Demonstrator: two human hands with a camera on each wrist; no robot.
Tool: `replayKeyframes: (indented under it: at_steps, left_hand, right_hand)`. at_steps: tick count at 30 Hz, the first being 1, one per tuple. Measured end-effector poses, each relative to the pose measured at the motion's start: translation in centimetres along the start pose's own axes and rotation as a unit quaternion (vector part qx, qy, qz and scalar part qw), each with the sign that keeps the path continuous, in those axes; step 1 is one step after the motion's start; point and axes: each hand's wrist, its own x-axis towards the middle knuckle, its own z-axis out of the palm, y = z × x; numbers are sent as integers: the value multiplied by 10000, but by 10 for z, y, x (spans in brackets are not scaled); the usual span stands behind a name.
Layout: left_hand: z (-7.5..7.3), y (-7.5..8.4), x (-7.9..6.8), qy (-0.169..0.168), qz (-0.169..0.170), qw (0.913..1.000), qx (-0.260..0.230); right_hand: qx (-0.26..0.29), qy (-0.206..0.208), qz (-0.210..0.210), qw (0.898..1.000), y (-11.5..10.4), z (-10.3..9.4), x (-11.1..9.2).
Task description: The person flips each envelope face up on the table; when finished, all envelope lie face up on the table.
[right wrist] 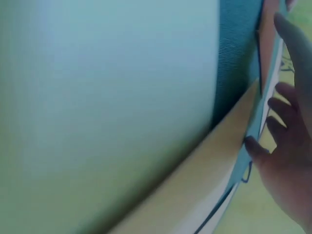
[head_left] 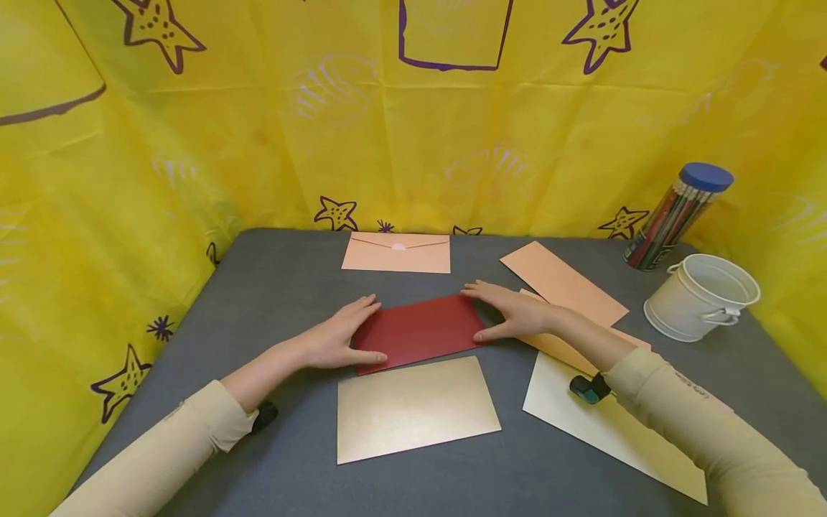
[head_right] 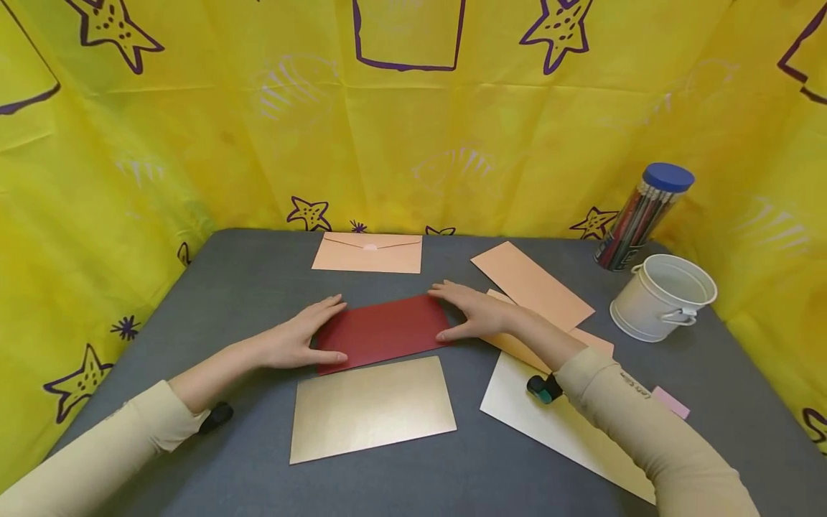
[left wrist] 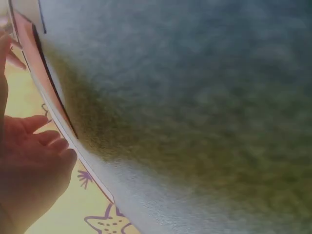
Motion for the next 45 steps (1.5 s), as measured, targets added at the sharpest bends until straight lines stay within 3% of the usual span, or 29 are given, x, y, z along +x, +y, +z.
replayKeyframes:
  at_steps: [3, 7, 26, 34, 45]
  left_hand:
    - [2, -1, -4, -153, 58, 9996, 242]
    - [3, -2, -8, -308, 101, 9988, 376]
    - [2, -3, -9, -306, 36, 9970, 713]
    - [3, -4, -9, -293, 149, 9955, 890]
    - [3, -5, -9, -299, 359, 9938, 1005]
  right_hand:
    - [66, -230, -226, 9995, 1, 2, -2]
    - [-9, -360, -201, 9991, 2, 5, -3]
    - [-158, -172, -42, 9997, 2, 8, -6]
    - [-755, -11, -285, 9967, 2, 9, -7]
    - [-1556, 420, -714, 9843, 0, 7, -8]
